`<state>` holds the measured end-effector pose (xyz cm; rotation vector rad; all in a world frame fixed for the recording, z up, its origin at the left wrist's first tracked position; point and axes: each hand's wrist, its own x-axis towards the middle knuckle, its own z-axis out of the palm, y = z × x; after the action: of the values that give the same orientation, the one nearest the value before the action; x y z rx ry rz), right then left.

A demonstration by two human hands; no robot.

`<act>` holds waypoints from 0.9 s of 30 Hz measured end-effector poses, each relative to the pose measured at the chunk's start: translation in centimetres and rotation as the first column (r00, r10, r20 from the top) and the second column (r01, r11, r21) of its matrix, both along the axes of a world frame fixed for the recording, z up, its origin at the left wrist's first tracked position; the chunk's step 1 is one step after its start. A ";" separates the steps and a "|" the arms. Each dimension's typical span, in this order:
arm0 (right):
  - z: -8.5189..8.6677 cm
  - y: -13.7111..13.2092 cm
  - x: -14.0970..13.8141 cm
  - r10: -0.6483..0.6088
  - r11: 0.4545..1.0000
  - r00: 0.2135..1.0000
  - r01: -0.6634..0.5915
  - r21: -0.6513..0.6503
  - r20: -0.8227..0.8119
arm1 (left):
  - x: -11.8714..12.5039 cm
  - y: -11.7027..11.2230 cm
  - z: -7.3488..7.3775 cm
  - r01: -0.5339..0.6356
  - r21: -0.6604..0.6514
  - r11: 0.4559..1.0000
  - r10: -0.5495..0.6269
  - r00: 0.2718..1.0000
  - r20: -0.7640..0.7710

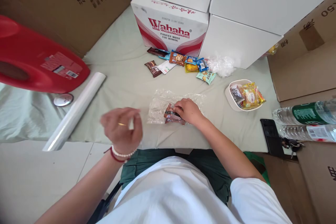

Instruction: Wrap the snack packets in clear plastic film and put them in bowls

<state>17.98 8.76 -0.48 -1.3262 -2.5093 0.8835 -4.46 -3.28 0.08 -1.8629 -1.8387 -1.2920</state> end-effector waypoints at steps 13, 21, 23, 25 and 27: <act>1.1 5.4 -0.8 -0.082 0.988 0.926 0.027 0.150 0.369 | 5.2 1.9 -1.8 0.226 -0.571 0.789 -0.389 0.904 -0.179; 2.6 6.4 -1.6 -0.006 0.999 0.930 0.019 -0.031 0.368 | 5.4 1.7 -1.6 0.218 -0.563 0.798 -0.398 0.891 -0.219; 4.1 5.0 -1.2 0.011 0.999 0.936 -0.027 0.042 0.352 | 5.4 1.5 -1.6 0.214 -0.557 0.803 -0.395 0.891 -0.226; 5.3 2.8 -0.9 0.074 0.991 0.931 -0.110 0.081 0.359 | 5.6 1.4 -1.5 0.214 -0.557 0.803 -0.394 0.891 -0.225; 5.6 0.0 -0.5 0.170 0.977 0.908 -0.207 0.059 0.383 | 5.6 1.3 -1.5 0.218 -0.569 0.793 -0.396 0.894 -0.209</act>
<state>17.46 8.75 5.17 -1.3469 -2.9734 0.5674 1.12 -1.96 -1.41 -2.5736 -1.8856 -0.4952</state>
